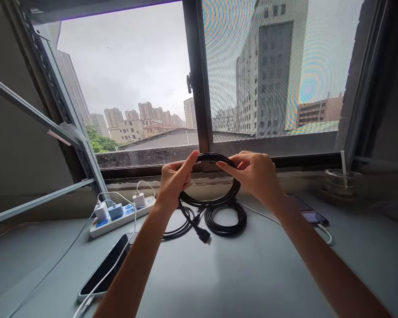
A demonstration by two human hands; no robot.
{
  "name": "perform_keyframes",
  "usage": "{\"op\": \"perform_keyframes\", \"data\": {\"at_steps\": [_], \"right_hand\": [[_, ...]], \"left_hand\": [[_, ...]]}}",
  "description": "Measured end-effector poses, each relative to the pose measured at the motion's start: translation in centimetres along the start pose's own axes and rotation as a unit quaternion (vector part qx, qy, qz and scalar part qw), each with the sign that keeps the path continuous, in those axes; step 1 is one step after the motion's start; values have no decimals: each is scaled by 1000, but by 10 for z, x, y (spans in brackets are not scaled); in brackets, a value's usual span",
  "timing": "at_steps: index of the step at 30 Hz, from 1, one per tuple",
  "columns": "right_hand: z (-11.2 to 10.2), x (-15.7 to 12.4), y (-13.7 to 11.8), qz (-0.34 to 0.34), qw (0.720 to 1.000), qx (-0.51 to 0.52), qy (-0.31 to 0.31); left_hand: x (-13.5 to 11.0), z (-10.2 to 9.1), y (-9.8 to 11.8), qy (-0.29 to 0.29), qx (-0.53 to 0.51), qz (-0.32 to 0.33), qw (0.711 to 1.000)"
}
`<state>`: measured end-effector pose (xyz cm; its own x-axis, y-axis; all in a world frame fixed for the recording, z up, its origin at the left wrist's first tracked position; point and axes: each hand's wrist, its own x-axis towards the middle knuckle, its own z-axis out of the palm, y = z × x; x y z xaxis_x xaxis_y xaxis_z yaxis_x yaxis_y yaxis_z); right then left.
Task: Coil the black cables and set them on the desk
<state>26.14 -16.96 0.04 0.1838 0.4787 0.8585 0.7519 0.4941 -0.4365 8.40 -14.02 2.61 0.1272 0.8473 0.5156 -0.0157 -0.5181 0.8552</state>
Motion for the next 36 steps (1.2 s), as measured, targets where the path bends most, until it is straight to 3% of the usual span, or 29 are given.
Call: {"op": "perform_keyframes", "data": {"at_steps": [3, 7, 15, 19, 23, 28, 32, 36], "right_hand": [[-7, 2, -3, 30, 991, 101, -78], [-15, 4, -1, 92, 947, 237, -195], [-7, 4, 6, 158, 886, 335, -278], [-1, 5, 12, 166, 883, 338, -279], [2, 8, 14, 158, 888, 362, -234], [-7, 13, 13, 177, 886, 385, -190], [-7, 17, 25, 192, 895, 349, -202], [11, 18, 46, 194, 887, 336, -249]], "left_hand": [[0, 0, -1, 13, -25, 47, 998], [1, 3, -5, -21, -74, 41, 996], [6, 7, -21, -27, -95, 28, 995], [10, 5, -30, -28, -102, 31, 994], [12, 6, -28, -25, -116, 52, 992], [17, 19, -29, -72, -158, 25, 985], [26, 32, -49, -103, -175, 5, 979], [36, 30, -70, -70, -176, -21, 982]]}}
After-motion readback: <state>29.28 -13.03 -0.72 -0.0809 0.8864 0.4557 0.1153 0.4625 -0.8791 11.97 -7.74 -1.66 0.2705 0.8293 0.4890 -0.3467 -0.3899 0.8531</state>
